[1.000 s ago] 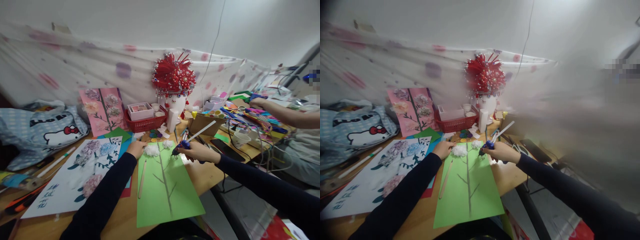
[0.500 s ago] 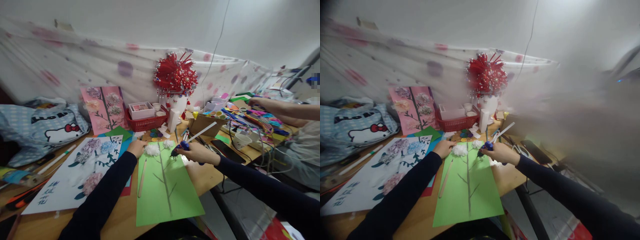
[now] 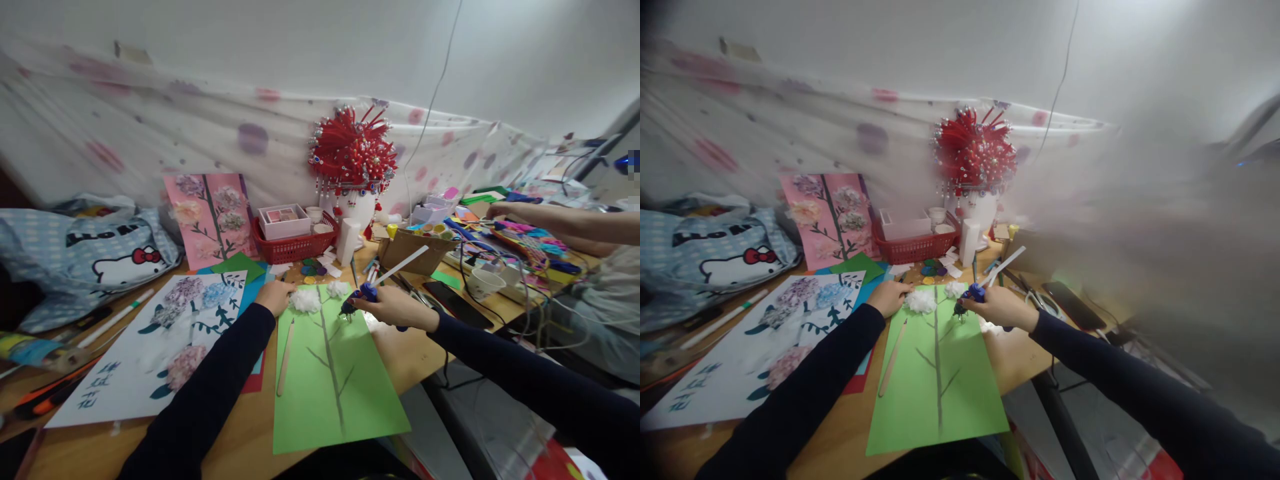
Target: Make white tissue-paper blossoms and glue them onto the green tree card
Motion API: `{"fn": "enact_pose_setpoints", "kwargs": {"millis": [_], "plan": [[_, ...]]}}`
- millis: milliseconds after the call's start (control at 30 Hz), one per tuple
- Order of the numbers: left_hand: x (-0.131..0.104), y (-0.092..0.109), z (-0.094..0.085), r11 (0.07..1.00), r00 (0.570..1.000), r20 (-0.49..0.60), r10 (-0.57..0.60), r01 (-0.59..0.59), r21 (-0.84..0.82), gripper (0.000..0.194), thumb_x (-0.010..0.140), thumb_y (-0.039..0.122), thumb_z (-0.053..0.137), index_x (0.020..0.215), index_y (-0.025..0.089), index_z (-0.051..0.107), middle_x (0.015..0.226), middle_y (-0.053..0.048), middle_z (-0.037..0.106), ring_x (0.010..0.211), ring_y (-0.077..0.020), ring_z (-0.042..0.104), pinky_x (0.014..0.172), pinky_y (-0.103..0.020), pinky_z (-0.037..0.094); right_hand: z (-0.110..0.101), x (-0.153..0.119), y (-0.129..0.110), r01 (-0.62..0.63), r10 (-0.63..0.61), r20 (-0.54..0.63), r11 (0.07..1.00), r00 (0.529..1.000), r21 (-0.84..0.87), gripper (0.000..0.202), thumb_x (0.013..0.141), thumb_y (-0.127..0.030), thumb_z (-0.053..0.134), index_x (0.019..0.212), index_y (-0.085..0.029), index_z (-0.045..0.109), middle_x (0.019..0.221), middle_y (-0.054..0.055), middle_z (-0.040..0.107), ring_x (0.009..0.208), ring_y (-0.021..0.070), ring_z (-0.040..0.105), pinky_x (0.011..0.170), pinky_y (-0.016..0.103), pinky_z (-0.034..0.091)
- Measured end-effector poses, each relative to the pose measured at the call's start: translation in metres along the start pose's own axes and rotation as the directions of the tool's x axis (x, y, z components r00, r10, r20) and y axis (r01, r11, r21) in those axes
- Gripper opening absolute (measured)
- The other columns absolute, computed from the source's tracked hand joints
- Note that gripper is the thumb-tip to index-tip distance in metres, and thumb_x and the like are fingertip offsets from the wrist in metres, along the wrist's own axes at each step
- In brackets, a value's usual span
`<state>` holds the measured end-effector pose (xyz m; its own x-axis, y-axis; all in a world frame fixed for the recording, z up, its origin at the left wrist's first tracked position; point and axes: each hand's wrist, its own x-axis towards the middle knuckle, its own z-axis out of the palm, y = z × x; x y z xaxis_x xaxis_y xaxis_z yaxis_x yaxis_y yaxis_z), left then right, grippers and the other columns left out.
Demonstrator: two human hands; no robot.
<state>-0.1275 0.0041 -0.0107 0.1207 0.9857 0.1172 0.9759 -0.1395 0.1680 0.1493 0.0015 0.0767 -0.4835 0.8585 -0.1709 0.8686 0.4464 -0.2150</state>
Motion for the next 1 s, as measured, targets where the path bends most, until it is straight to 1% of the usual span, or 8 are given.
{"fn": "enact_pose_setpoints", "kwargs": {"millis": [67, 133, 300, 433, 533, 633, 800, 1000], "plan": [[-0.0003, 0.0005, -0.0008, 1.000, 1.000, -0.002, -0.004, 0.004, 0.001, 0.038, 0.082, 0.015, 0.044, 0.108, 0.024, 0.070, 0.108, -0.006, 0.070, 0.099, -0.0228, 0.064, 0.089, -0.032, 0.046, 0.0007, 0.0003, -0.0016, 0.004, -0.005, -0.017, 0.999, 1.000, -0.045, 0.058, 0.084, -0.066, 0.033, 0.073, -0.017, 0.061, 0.051, 0.003, 0.055, 0.045, 0.0123, 0.050, 0.045, 0.024, 0.033], [-0.0005, 0.0007, -0.0009, 1.000, 1.000, -0.003, -0.006, 0.006, 0.000, 0.038, 0.081, 0.015, 0.045, 0.108, 0.023, 0.070, 0.108, -0.007, 0.070, 0.100, -0.0233, 0.063, 0.089, -0.032, 0.046, -0.0003, -0.0012, -0.0027, 0.012, -0.012, -0.002, 1.000, 1.000, -0.009, 0.059, 0.085, -0.066, 0.033, 0.076, -0.016, 0.062, 0.053, 0.003, 0.056, 0.045, 0.0120, 0.050, 0.045, 0.023, 0.034], [-0.0008, 0.0004, -0.0004, 1.000, 1.000, -0.007, -0.007, 0.007, -0.002, 0.037, 0.082, 0.016, 0.044, 0.108, 0.024, 0.070, 0.108, -0.006, 0.070, 0.099, -0.0235, 0.063, 0.089, -0.032, 0.046, -0.0051, -0.0060, -0.0039, 0.027, -0.039, 0.083, 0.990, 0.996, 0.139, 0.063, 0.085, -0.066, 0.032, 0.064, -0.015, 0.061, 0.053, 0.004, 0.062, 0.046, 0.0113, 0.056, 0.050, 0.021, 0.043], [-0.0008, 0.0002, -0.0009, 1.000, 1.000, -0.006, -0.006, 0.006, 0.009, 0.037, 0.082, 0.017, 0.044, 0.108, 0.024, 0.070, 0.106, -0.006, 0.070, 0.098, -0.0230, 0.064, 0.087, -0.031, 0.046, -0.0035, -0.0052, -0.0055, 0.004, -0.011, 0.061, 0.995, 0.998, 0.105, 0.059, 0.086, -0.063, 0.034, 0.061, -0.015, 0.057, 0.053, 0.004, 0.061, 0.044, 0.0106, 0.055, 0.046, 0.021, 0.040], [-0.0002, -0.0005, 0.0003, 1.000, 1.000, -0.005, -0.006, 0.006, 0.015, 0.038, 0.081, 0.016, 0.045, 0.108, 0.025, 0.070, 0.107, -0.005, 0.070, 0.098, -0.0221, 0.064, 0.088, -0.030, 0.046, -0.0010, -0.0043, -0.0049, 0.018, -0.021, 0.035, 0.996, 0.999, 0.084, 0.055, 0.087, -0.062, 0.035, 0.068, -0.015, 0.058, 0.052, 0.003, 0.059, 0.042, 0.0102, 0.053, 0.042, 0.020, 0.037], [0.0010, -0.0015, 0.0025, 1.000, 1.000, -0.003, -0.007, 0.007, 0.018, 0.038, 0.081, 0.016, 0.045, 0.109, 0.025, 0.069, 0.108, -0.005, 0.070, 0.099, -0.0223, 0.063, 0.088, -0.030, 0.046, -0.0007, -0.0050, -0.0010, 0.035, -0.038, 0.029, 0.994, 0.999, 0.101, 0.059, 0.085, -0.066, 0.034, 0.073, -0.015, 0.061, 0.051, 0.002, 0.058, 0.042, 0.0103, 0.052, 0.042, 0.020, 0.037], [0.0012, -0.0011, 0.0025, 1.000, 1.000, -0.004, -0.002, 0.002, 0.017, 0.039, 0.081, 0.015, 0.044, 0.109, 0.024, 0.069, 0.109, -0.006, 0.070, 0.100, -0.0234, 0.064, 0.087, -0.032, 0.047, -0.0034, -0.0055, 0.0039, 0.053, -0.072, 0.084, 0.975, 0.994, 0.216, 0.068, 0.084, -0.069, 0.029, 0.060, -0.014, 0.062, 0.055, 0.006, 0.065, 0.047, 0.0116, 0.057, 0.050, 0.021, 0.044], [0.0004, -0.0006, 0.0012, 1.000, 1.000, -0.011, 0.006, -0.006, 0.013, 0.038, 0.080, 0.015, 0.045, 0.108, 0.024, 0.070, 0.108, -0.006, 0.070, 0.099, -0.0232, 0.064, 0.087, -0.032, 0.047, -0.0036, -0.0052, -0.0039, 0.037, -0.049, 0.075, 0.987, 0.996, 0.155, 0.064, 0.085, -0.064, 0.035, 0.054, -0.014, 0.060, 0.051, 0.006, 0.064, 0.044, 0.0114, 0.057, 0.051, 0.021, 0.045]]}}
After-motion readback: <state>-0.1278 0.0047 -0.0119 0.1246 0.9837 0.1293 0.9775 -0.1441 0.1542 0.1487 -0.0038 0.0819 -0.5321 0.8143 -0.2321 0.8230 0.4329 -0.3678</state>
